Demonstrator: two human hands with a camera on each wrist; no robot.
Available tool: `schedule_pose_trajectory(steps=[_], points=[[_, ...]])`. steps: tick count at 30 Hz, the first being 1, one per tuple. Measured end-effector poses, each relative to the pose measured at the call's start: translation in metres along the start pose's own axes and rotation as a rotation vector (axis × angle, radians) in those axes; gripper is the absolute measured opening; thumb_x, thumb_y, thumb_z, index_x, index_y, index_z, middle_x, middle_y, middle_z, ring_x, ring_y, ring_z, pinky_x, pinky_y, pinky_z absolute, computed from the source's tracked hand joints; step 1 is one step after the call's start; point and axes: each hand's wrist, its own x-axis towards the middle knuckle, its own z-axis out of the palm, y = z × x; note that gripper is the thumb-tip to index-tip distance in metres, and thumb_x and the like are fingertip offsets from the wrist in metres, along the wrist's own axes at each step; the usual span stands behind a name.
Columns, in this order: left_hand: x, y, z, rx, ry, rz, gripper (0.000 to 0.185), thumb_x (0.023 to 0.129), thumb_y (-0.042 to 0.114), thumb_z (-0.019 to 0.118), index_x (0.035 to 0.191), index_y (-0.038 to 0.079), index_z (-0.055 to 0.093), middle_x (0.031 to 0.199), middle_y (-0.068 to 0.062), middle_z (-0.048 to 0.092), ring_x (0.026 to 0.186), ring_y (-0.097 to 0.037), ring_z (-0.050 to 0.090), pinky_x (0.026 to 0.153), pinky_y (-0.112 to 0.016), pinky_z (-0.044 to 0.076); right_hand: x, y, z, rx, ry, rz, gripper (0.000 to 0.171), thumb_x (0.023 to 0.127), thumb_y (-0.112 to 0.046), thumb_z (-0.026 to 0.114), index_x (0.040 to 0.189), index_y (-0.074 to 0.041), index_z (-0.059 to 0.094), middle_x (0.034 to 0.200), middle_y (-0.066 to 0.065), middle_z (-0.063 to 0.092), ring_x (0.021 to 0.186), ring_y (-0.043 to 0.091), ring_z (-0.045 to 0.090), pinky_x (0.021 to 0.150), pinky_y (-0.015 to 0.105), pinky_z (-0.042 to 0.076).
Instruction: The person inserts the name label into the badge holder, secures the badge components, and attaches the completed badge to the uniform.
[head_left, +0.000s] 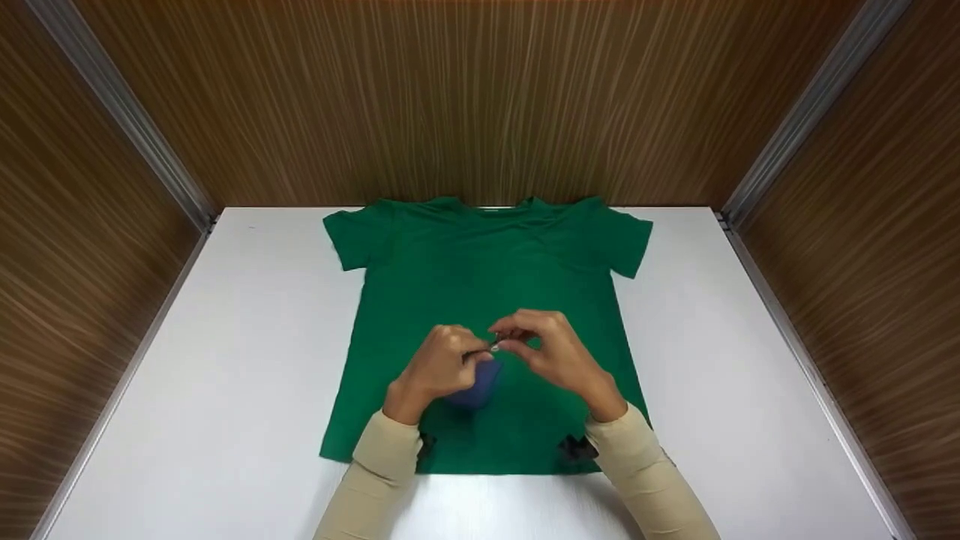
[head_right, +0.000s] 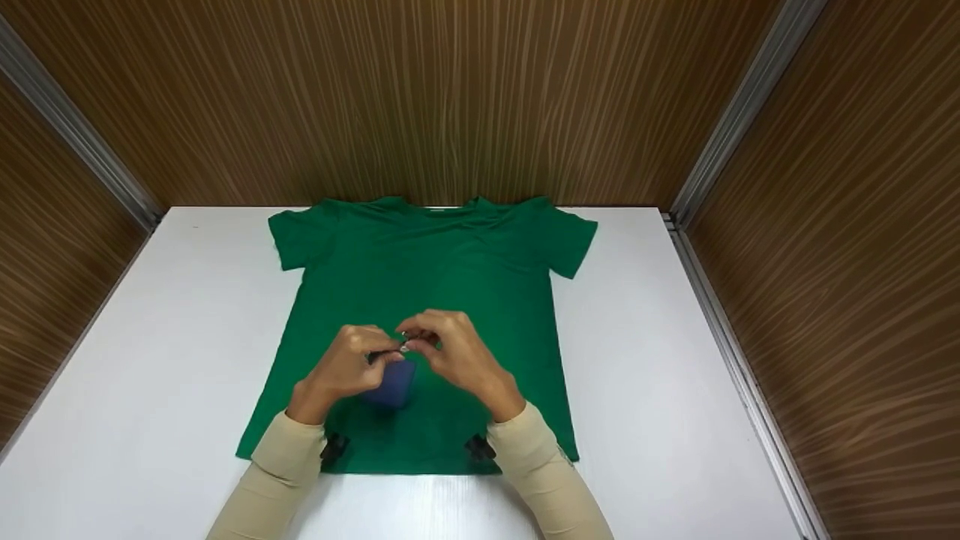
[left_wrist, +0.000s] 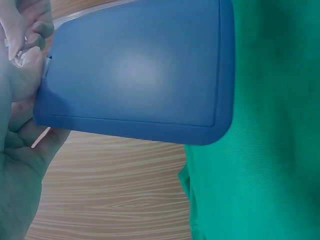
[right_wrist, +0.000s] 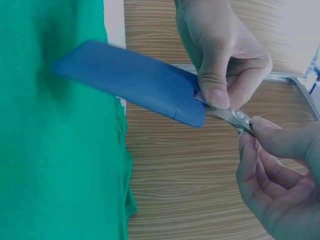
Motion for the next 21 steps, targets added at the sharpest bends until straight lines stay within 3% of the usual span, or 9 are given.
schedule_pose_trajectory(steps=[7, 15, 21], points=[[-0.0004, -0.0001, 0.0008, 0.025, 0.005, 0.005, 0.021, 0.091, -0.005, 0.069, 0.072, 0.004, 0.074, 0.049, -0.007, 0.048, 0.045, -0.014, 0.047, 0.048, -0.018, 0.034, 0.0, -0.0001, 0.0003, 0.009, -0.001, 0.004, 0.019, 0.096, -0.002, 0.069, 0.112, -0.006, 0.077, 0.104, 0.014, 0.076, 0.087, 0.021, 0.074, 0.08, 0.034, 0.063], [-0.0002, 0.0023, -0.001, 0.096, -0.034, -0.043, 0.013, 0.092, 0.001, 0.072, 0.082, 0.003, 0.079, 0.065, -0.009, 0.068, 0.058, -0.017, 0.064, 0.057, -0.028, 0.055, -0.0006, 0.0025, -0.0005, 0.001, 0.017, 0.01, 0.018, 0.097, -0.005, 0.07, 0.113, -0.007, 0.076, 0.104, 0.012, 0.077, 0.086, 0.021, 0.073, 0.079, 0.031, 0.063], [0.0015, 0.0015, -0.0004, 0.12, -0.027, -0.08, 0.01, 0.096, 0.009, 0.072, 0.093, 0.003, 0.08, 0.08, -0.01, 0.075, 0.07, -0.018, 0.07, 0.066, -0.03, 0.06, 0.0004, 0.0042, -0.0045, -0.002, 0.072, 0.037, 0.014, 0.097, -0.008, 0.071, 0.109, -0.007, 0.077, 0.103, 0.01, 0.078, 0.085, 0.022, 0.075, 0.076, 0.031, 0.063]])
